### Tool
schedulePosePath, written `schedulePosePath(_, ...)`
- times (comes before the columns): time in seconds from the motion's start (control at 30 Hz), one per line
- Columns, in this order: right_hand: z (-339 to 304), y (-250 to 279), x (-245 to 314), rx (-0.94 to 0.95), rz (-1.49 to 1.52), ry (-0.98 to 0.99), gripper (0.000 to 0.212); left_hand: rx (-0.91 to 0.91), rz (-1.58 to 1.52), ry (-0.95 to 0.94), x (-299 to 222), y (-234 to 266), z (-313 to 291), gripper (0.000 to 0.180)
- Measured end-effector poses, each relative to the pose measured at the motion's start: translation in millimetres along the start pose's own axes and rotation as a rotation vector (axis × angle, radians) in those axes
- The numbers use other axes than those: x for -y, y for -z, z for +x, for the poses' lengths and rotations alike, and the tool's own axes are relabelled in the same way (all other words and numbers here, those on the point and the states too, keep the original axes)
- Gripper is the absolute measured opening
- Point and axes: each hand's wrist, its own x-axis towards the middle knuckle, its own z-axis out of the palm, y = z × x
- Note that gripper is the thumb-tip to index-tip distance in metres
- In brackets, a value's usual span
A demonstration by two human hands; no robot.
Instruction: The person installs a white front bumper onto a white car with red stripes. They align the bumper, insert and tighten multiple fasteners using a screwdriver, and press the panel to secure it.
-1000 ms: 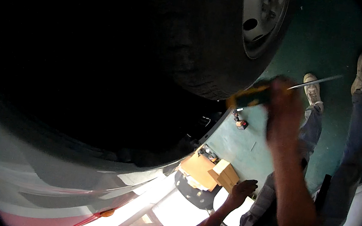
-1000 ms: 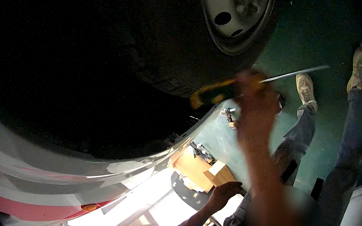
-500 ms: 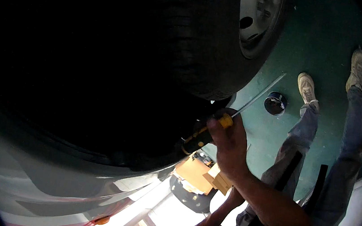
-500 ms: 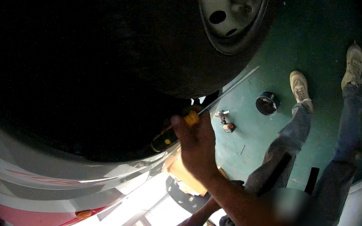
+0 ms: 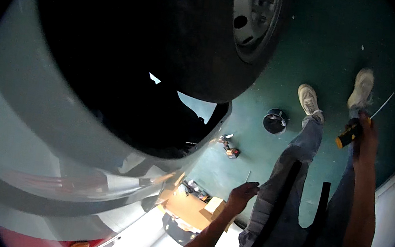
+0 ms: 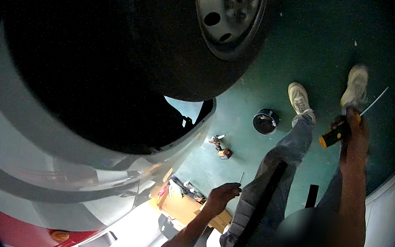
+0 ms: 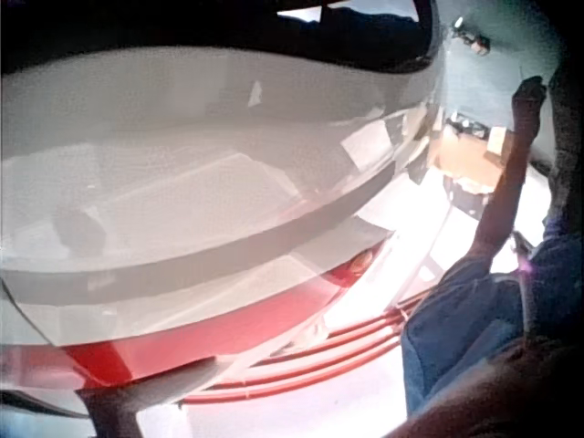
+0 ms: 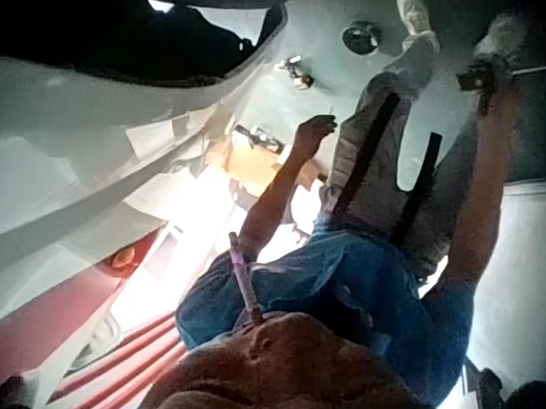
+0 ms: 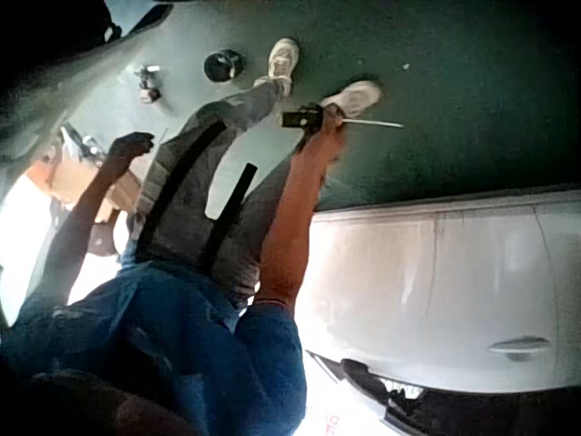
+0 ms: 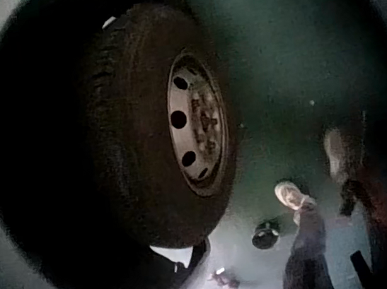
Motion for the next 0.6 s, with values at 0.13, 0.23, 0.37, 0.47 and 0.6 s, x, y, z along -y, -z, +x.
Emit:
schedulePosePath(0.13, -20, 31, -45, 0.028, -0.201, -0.059, 0.046, -0.094, -0.216, 0.03, 33, 0, -14, 0.034)
schedulePosePath(0.23, -30, 29, -81, 0.137, -0.179, -0.113, 0.046, -0.18, -0.338, 0.022, 0, -9, -32, 0.032)
schedulePosePath(0.37, -54, 30, -87, 0.175, -0.289, -0.139, 0.034, -0.089, -0.499, -0.24, -40, -37, -81, 0.026)
schedulePosePath(0.47, -61, 45, -86, 0.213, -0.318, -0.141, 0.034, 0.023, -0.627, -0.676, -69, -50, -117, 0.023)
schedulePosePath(0.6, -54, 81, -98, 0.253, -0.336, -0.134, 0.032, 0.035, -0.823, -0.945, -108, -72, -176, 0.024)
